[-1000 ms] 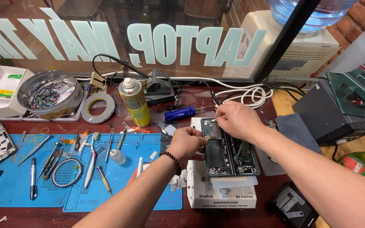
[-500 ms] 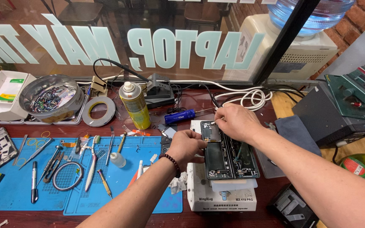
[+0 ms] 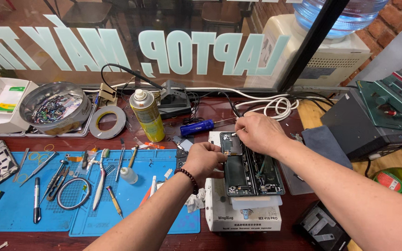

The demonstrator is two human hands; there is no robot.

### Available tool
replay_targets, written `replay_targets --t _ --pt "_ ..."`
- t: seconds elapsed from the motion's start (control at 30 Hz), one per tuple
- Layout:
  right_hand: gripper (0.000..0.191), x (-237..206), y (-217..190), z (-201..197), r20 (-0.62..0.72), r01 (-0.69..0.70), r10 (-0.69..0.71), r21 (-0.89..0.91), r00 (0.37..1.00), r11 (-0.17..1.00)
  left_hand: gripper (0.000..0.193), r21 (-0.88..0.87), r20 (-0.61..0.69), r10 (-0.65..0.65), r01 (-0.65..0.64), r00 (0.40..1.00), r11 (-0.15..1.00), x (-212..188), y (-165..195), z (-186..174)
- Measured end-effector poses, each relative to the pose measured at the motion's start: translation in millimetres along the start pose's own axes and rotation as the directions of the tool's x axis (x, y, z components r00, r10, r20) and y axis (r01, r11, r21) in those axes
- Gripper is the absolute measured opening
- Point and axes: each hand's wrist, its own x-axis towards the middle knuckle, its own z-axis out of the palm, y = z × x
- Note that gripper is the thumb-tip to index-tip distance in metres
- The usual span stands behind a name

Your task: The person cleans a small circuit board with a brush and spray, then places it into a laptop chassis. They apply a substance from a small packet onto the motherboard and spread it with a wooden stick, then reposition the circuit board within the chassis.

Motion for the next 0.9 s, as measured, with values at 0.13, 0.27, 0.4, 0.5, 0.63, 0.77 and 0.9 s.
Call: replay_targets --t 0.13,0.27,0.4,0.5,0.63,0.77,0.9 --pt "0.015 3.5 2.3 4.6 -0.067 0.018 -0.016 0.018 0.998 1.0 0.016 -0.008 0.006 0.016 -0.016 1.0 1.0 1.4 -1.6 -0.7" --pt "0.015 5.3 7.8 2.4 0.0 0.048 -0.048 0.054 0.999 0.997 0.015 -0.005 0.011 0.018 -0.018 1.0 1.0 0.8 -1.1 0.5" --pt "0.014 4.6 6.4 2.1 -0.031 0.043 -0.041 0.041 0.999 0.998 0.015 -0.007 0.006 0.02 -0.02 1.0 1.0 -1.4 0.9 1.1" --pt "0.014 1.5 4.1 2.1 -0.012 0.022 -0.021 0.075 1.0 0.997 0.014 0.033 0.002 0.002 -0.003 1.0 0.999 -2.8 1.8 0.3" --pt "0.014 1.2 2.4 2.0 -0.07 0.016 -0.012 0.069 0.997 0.998 0.016 0.008 0.006 0.018 -0.018 1.0 1.0 -1.7 1.0 0.0" --pt "0.013 2.2 4.8 1.1 -0.022 0.027 -0.026 0.058 0.999 0.998 0.018 0.016 -0.002 0.022 -0.022 1.0 1.0 2.1 -0.7 0.9" --pt "0.014 3.1 6.0 -0.2 -0.003 0.036 -0.036 0.059 0.999 0.998 0.018 -0.02 0.02 0.031 -0.031 0.999 0.999 4.6 -3.2 0.6"
